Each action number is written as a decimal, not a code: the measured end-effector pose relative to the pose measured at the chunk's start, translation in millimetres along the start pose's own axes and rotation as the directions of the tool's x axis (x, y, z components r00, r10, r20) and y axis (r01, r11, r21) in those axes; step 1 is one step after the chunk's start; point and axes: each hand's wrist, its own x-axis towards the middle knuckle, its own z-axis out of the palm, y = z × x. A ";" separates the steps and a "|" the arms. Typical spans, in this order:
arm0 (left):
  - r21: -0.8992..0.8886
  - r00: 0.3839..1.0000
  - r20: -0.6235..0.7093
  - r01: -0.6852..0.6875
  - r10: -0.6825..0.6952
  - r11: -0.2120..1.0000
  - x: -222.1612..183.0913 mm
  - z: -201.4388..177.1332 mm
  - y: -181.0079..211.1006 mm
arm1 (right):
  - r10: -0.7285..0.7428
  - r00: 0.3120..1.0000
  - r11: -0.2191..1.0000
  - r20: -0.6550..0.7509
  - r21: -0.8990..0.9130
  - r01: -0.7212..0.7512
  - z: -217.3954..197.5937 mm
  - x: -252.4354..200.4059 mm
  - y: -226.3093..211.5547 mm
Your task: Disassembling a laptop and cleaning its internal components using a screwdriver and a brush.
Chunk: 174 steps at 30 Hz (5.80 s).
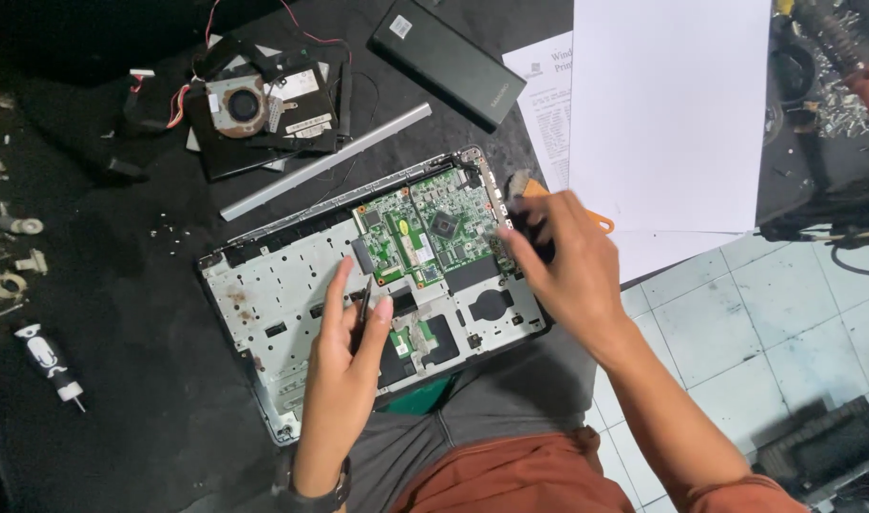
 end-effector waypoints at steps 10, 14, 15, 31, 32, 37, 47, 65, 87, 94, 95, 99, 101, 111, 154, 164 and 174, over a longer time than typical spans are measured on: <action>0.423 0.711 0.073 -0.657 0.700 0.624 79.4 0.4 61.8 | -0.366 0.907 0.927 -0.210 0.007 0.376 34.2 60.1 -11.5; 0.481 0.689 0.073 -0.658 0.721 0.580 127.3 12.6 64.6 | -0.314 0.920 0.949 -0.233 -0.076 0.305 42.1 58.2 -14.3; 0.525 0.700 0.117 -0.646 0.705 0.554 130.4 14.4 68.7 | -0.329 0.912 0.944 -0.244 -0.110 0.311 42.5 57.1 -15.3; 0.560 0.629 0.235 -0.710 0.741 0.426 150.5 23.0 73.1 | -0.224 0.947 0.968 -0.228 0.059 0.244 47.8 58.6 -13.0; 0.585 0.623 0.250 -0.707 0.742 0.397 153.5 24.8 72.2 | -0.219 0.947 0.971 -0.234 0.047 0.236 47.5 58.6 -14.6; 0.608 0.567 0.253 -0.723 0.784 0.326 155.6 26.0 70.5 | -0.243 0.939 0.970 -0.242 -0.039 0.241 47.4 54.5 -18.7; 0.747 0.483 0.321 -0.658 0.814 0.096 181.6 36.9 65.7 | -0.502 0.849 0.860 -0.165 -0.200 0.469 42.4 45.5 -4.8; 0.711 0.502 0.375 -0.695 0.779 0.106 180.2 23.1 71.4 | -0.542 0.840 0.703 0.023 -0.535 0.468 37.0 39.3 -2.7; 0.528 0.719 0.242 -0.661 0.652 0.533 167.7 24.6 84.0 | -0.493 0.870 0.775 0.024 -0.443 0.451 34.5 35.0 -4.9; 0.520 0.823 0.208 -0.551 0.529 0.653 177.1 27.5 86.1 | -0.500 0.866 0.776 -0.013 -0.450 0.441 40.3 35.7 -3.5; 0.518 0.834 0.217 -0.538 0.507 0.665 179.6 27.8 85.6 | -0.489 0.872 0.807 -0.031 -0.395 0.439 42.9 36.4 -1.1; 0.526 0.861 0.209 -0.498 0.463 0.689 183.1 29.1 85.5 | -0.453 0.889 0.856 -0.066 -0.313 0.412 45.5 35.9 -0.3; 0.508 0.845 0.214 -0.524 0.490 0.684 186.6 29.5 81.4 | -0.461 0.886 0.850 -0.052 -0.311 0.424 44.1 35.4 -0.5; 0.550 0.778 0.203 -0.593 0.595 0.588 185.5 32.1 80.9 | -0.493 0.870 0.762 -0.003 -0.483 0.431 42.9 36.5 -0.2; 0.674 0.782 0.286 -0.576 0.554 0.464 154.4 21.4 102.3 | -0.558 0.807 0.698 0.195 -0.416 0.583 4.9 53.2 4.0; -0.217 0.852 0.154 -0.464 0.500 0.859 13.0 29.1 24.1 | -0.142 0.986 -0.742 0.089 0.649 -0.166 -45.6 42.5 -33.0; -0.715 0.843 -0.135 -0.447 0.522 0.538 -12.1 67.2 -26.5 | -0.414 0.891 -0.909 0.188 -0.135 -0.394 10.1 21.0 -134.0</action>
